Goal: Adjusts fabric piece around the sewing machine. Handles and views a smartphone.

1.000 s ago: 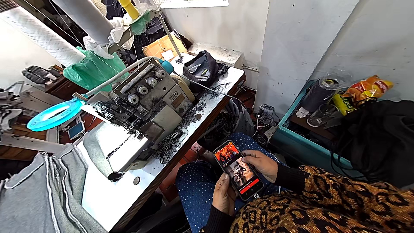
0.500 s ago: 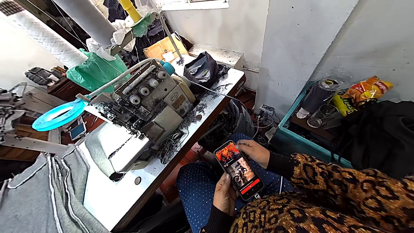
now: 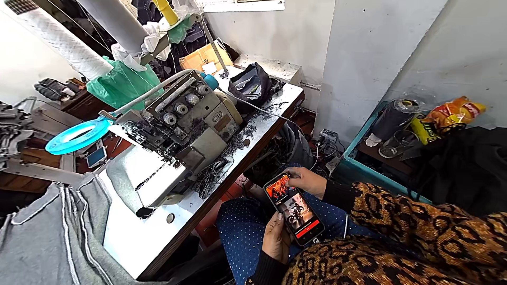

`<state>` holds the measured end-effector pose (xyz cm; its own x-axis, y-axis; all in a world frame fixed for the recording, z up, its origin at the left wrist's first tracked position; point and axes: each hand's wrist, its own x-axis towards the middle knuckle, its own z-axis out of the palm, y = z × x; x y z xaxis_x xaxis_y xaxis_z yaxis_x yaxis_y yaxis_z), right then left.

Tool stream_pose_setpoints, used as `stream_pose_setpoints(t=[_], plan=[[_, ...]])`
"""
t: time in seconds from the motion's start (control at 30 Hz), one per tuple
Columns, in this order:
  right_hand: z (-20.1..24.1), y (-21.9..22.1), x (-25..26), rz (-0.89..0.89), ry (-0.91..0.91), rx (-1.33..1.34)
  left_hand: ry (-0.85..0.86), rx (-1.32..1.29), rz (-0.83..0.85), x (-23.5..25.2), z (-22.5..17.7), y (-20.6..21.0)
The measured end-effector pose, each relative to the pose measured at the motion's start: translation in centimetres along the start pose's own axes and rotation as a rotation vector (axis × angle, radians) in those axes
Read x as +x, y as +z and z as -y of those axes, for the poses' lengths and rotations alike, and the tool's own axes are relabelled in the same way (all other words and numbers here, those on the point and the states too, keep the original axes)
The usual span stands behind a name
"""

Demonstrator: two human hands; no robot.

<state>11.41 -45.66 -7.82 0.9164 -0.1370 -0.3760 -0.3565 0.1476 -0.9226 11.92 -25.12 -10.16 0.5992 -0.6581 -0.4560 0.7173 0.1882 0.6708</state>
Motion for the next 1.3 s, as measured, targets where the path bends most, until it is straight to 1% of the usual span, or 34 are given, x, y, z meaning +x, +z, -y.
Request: stream_pose_setpoints(t=[0.17,0.3,0.47,0.67,0.93,1.3], plan=[[-0.1,-0.6,-0.2,-0.017,-0.052,-0.004,-0.001,0.007,0.001,0.1,0.0,0.2],[0.3,-0.3,-0.4,-0.024,-0.041,0.040,0.008,-0.001,0.012,-0.1,0.0,0.1],[0.0,-0.3,-0.3,-0.028,-0.079,-0.003,0.015,-0.004,0.019,-0.1,0.1,0.0],[0.2,-0.2,-0.4,-0.024,-0.060,-0.004,0.012,-0.001,0.022,-0.1,0.1,0.1],[0.3,0.7,-0.4,-0.084,0.001,-0.040,0.001,0.007,0.037,-0.1,0.1,0.0],[0.5,0.5,-0.6,-0.097,-0.033,-0.049,0.006,0.007,0.038,-0.1,0.0,0.1]])
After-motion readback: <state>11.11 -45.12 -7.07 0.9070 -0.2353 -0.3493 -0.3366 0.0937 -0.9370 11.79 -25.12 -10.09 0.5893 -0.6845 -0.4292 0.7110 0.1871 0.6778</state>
